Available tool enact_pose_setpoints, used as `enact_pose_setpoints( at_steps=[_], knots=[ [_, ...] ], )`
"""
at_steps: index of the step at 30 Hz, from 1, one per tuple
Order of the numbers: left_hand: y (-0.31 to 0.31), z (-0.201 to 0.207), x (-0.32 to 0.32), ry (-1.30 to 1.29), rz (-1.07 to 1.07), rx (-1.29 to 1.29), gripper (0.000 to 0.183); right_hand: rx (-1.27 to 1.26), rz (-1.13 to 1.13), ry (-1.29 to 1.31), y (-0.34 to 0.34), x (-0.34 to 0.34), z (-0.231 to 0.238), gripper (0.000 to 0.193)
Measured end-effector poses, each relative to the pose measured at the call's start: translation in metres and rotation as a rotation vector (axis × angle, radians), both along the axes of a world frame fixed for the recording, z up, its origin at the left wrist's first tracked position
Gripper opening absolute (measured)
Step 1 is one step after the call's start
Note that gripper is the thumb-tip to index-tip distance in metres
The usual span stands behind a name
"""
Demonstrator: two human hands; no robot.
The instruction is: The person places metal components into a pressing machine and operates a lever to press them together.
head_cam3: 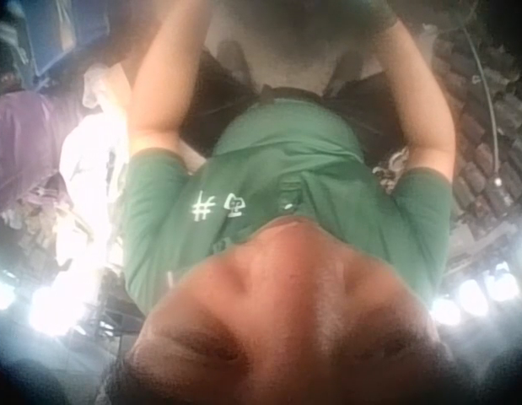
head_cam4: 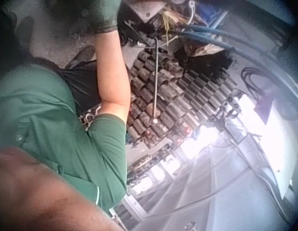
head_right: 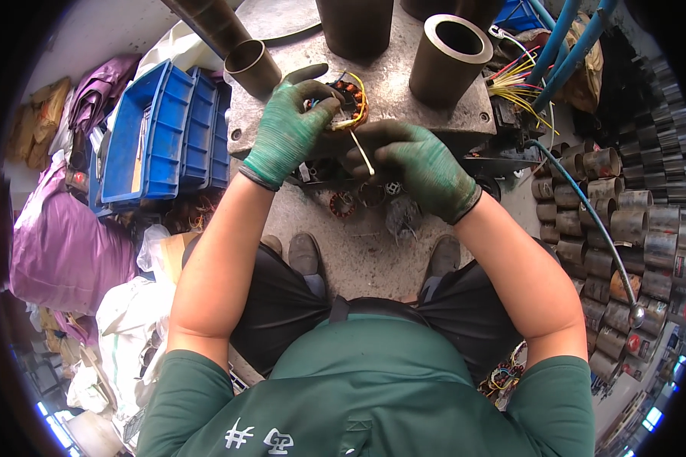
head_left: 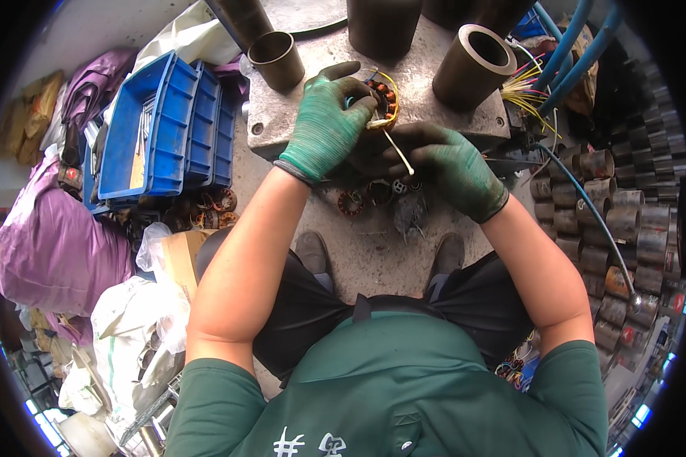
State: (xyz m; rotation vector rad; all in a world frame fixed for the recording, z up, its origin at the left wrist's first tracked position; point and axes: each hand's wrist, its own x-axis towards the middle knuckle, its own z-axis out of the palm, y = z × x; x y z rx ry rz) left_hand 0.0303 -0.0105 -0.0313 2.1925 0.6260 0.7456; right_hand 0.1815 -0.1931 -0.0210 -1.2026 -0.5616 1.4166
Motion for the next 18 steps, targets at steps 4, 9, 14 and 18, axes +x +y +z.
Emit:
enact_pose_setpoints(
  at_steps=[4,9,14,18],
  knots=[
    [-0.001,0.0,0.001,-0.046,-0.004,0.071,0.02,0.126,0.097,-0.261,0.003,-0.003,0.0,0.035],
    [-0.008,0.004,0.002,-0.082,-0.068,-0.04,0.016,0.121,0.081,-0.338,0.01,-0.002,-0.008,0.036],
    [-0.007,0.0,0.001,-0.067,-0.154,0.216,0.016,0.089,0.015,-0.218,0.014,-0.006,0.001,0.037],
    [-0.004,0.0,0.001,-0.042,-0.166,0.164,0.017,0.089,0.019,-0.2,0.014,-0.005,0.001,0.037]
  ],
)
